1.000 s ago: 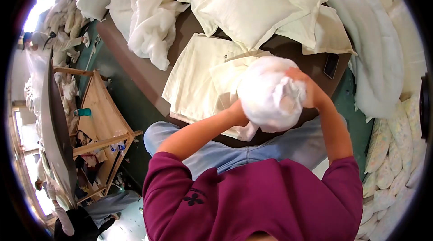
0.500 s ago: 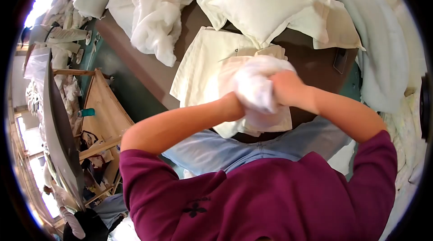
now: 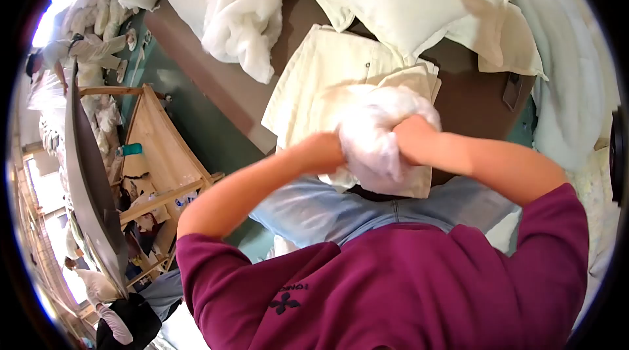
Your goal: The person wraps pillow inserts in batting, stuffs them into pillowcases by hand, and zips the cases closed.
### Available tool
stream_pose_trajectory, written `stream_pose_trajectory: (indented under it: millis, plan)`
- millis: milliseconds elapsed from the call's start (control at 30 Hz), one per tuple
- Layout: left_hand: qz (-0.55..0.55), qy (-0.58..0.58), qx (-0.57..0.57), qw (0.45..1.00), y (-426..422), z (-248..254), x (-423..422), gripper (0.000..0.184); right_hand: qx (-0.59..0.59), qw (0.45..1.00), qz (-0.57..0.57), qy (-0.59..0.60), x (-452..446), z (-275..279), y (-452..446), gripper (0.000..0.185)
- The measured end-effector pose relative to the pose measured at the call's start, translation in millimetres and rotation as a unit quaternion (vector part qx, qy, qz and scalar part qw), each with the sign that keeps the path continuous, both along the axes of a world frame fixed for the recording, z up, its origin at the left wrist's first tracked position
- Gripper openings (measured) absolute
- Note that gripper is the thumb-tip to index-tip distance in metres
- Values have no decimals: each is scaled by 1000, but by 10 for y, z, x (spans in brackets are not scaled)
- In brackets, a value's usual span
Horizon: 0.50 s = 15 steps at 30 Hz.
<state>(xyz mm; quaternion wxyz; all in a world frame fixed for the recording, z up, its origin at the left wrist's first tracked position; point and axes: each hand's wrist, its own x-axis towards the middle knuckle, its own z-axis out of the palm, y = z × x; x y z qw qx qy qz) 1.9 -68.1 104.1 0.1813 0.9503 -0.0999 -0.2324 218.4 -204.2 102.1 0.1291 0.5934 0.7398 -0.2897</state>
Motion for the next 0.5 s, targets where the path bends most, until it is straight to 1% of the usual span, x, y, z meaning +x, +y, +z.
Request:
stream_pose_trajectory:
  millis: [33, 67, 133, 167, 233, 267, 333, 367, 400, 433, 467, 500]
  plan:
    - [-31, -116, -24, 992, 160, -129, 21, 16, 35, 998, 31, 53, 98, -82, -52, 16]
    - [-120, -89, -6, 989, 283, -96, 180, 16, 21, 999, 37, 24, 46, -121, -49, 17]
    - [-185, 6, 59, 981, 206, 3, 329, 13, 2, 998, 44, -41, -102, -114, 47, 20]
    - [-219, 53, 89, 970, 167, 54, 403, 14, -12, 998, 34, -51, -167, -74, 84, 20]
    - [-205, 65, 37, 976, 55, 234, 337, 16, -44, 997, 8, -58, -389, 8, 151, 19]
    - [-242, 86, 64, 964, -25, 303, 335, 16, -42, 997, -57, -25, -506, -78, 215, 18]
    - [-96, 144, -14, 985, -124, 174, 233, 16, -45, 982, -179, 43, -853, -540, 280, 18]
    - [-19, 170, -50, 984, -170, 125, 192, 16, -14, 962, -258, 90, -1012, -783, 349, 18]
    - [218, 224, -117, 943, -243, 375, 184, 16, 23, 933, -329, 142, -1170, -1028, 418, 18]
    - [113, 179, -53, 976, -195, 272, 150, 16, 46, 929, -330, 158, -1213, -1095, 530, 17]
    - [4, 134, 9, 991, -99, 100, 71, 16, 70, 925, -330, 173, -1254, -1151, 645, 17]
    - [-106, 88, 69, 988, -6, -2, 0, 16, 25, 966, -222, 130, -1115, -810, 796, 19]
